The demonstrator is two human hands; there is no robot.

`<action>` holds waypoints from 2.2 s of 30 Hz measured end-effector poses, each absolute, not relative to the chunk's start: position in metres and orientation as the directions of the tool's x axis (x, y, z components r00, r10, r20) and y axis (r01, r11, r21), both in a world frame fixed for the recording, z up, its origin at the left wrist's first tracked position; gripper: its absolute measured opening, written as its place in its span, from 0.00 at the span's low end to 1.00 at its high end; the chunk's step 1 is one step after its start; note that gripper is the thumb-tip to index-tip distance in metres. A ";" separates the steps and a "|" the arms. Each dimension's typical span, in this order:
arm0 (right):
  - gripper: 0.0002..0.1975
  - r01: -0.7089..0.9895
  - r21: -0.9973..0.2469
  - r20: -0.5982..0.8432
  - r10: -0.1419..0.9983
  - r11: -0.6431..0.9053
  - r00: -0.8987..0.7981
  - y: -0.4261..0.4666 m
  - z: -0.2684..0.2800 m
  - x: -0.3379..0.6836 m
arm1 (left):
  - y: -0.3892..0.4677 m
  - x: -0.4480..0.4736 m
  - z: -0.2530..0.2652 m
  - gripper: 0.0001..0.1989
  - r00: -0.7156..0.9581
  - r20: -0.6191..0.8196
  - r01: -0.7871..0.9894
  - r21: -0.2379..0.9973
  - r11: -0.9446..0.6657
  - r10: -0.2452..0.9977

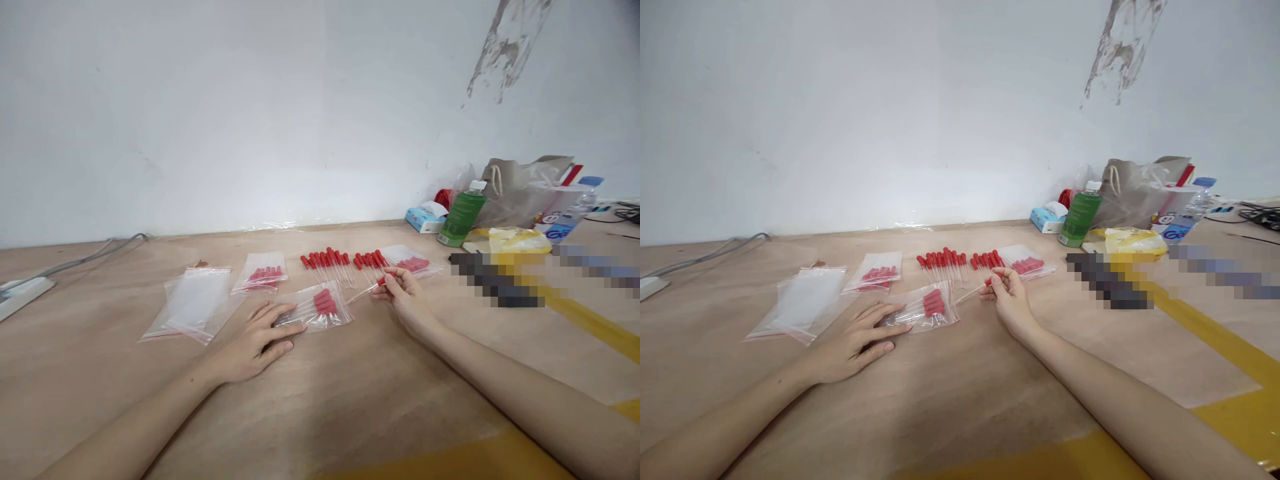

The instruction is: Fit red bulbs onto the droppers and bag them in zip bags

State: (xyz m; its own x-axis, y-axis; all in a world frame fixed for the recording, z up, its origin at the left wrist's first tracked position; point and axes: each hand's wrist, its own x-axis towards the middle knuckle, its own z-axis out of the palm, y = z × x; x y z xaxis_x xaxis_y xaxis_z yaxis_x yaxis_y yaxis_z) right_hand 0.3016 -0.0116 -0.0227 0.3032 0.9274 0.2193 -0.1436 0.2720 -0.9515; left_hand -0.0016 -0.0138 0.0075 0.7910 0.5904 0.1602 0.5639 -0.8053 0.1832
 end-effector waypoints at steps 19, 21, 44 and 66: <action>0.20 -0.352 -0.931 0.047 0.988 0.097 0.147 -0.018 -0.025 0.287 | -0.014 -0.001 0.007 0.18 0.795 0.116 0.580 0.144 -0.802 0.595; 0.20 -0.325 -0.944 0.030 0.996 0.056 0.086 -0.018 -0.025 0.290 | -0.014 -0.001 0.007 0.18 0.796 0.118 0.578 0.140 -0.804 0.593; 0.14 0.372 -0.921 0.047 0.983 0.112 -0.178 -0.027 -0.013 0.265 | -0.012 0.000 0.006 0.19 0.831 0.090 0.530 0.174 -0.830 0.549; 0.12 0.122 -0.959 -0.264 0.964 -0.257 -0.044 -0.026 -0.004 0.260 | -0.012 -0.001 0.005 0.19 0.835 0.142 0.504 0.194 -0.842 0.532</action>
State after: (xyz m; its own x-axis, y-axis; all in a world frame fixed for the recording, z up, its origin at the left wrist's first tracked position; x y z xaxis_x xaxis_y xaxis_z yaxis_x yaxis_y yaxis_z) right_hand 0.2601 -0.0262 -0.0040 -0.0445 0.9636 -0.2637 0.1216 -0.2568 -0.9588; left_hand -0.0013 -0.0117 0.0055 0.8347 0.5321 0.1422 0.5035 -0.8419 0.1942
